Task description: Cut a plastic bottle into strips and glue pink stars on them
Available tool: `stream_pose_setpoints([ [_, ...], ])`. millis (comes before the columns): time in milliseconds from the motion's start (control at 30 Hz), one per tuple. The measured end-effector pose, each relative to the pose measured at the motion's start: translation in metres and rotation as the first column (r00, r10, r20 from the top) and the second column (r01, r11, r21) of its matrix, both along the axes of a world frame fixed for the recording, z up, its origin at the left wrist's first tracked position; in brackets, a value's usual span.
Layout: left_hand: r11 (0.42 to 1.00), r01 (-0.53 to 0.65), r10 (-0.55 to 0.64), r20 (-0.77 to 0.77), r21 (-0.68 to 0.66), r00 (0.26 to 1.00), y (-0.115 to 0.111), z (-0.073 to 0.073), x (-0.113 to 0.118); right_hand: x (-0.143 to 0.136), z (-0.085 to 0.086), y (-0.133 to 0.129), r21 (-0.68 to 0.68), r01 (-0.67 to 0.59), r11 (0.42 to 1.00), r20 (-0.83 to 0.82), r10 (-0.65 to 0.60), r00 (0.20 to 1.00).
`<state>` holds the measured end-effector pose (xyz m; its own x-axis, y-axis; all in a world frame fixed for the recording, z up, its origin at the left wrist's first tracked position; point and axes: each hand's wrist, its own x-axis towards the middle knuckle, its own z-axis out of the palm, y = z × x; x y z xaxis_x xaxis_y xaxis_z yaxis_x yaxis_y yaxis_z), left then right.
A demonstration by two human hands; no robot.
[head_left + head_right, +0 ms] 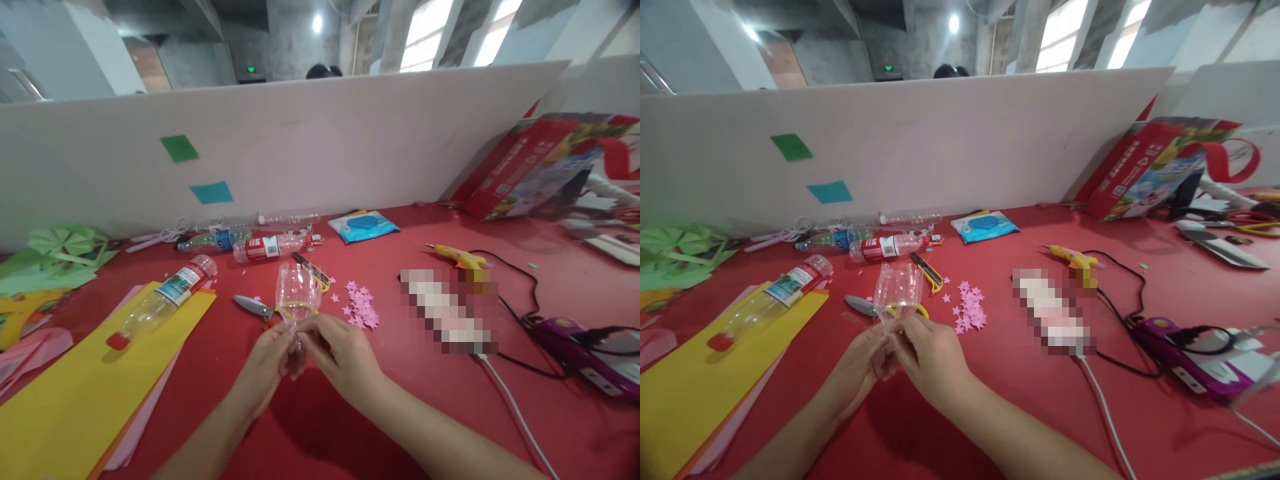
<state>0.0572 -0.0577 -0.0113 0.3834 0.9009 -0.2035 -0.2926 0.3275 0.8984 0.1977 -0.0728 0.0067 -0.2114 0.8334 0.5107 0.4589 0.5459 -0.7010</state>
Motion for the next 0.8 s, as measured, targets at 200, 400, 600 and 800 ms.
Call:
stream_pose_setpoints([
  [200,0.998,-0.038,0.040,0.053,-0.041,0.998,0.0004,0.0053,-0.0009,0.0008,0.0016,-0.0020,0.044,0.005,0.999,0.013,-0.005,1.000],
  [400,0.999,-0.047,0.048,0.047,-0.022,0.998,0.0028,0.0073,-0.0014,0.0034,0.0067,-0.0003,-0.016,0.071,0.997,-0.056,-0.072,0.996],
  [600,0.998,-0.061,0.061,0.020,0.007,0.998,0.0025,0.0102,-0.0001,0.0032,0.0059,0.0006,-0.111,0.078,0.991,-0.098,-0.089,0.991],
  [800,0.992,-0.090,0.097,-0.076,0.087,0.992,0.0027,0.0090,0.0016,0.0014,0.0067,0.0013,-0.250,0.075,0.965,-0.167,-0.119,0.979],
])
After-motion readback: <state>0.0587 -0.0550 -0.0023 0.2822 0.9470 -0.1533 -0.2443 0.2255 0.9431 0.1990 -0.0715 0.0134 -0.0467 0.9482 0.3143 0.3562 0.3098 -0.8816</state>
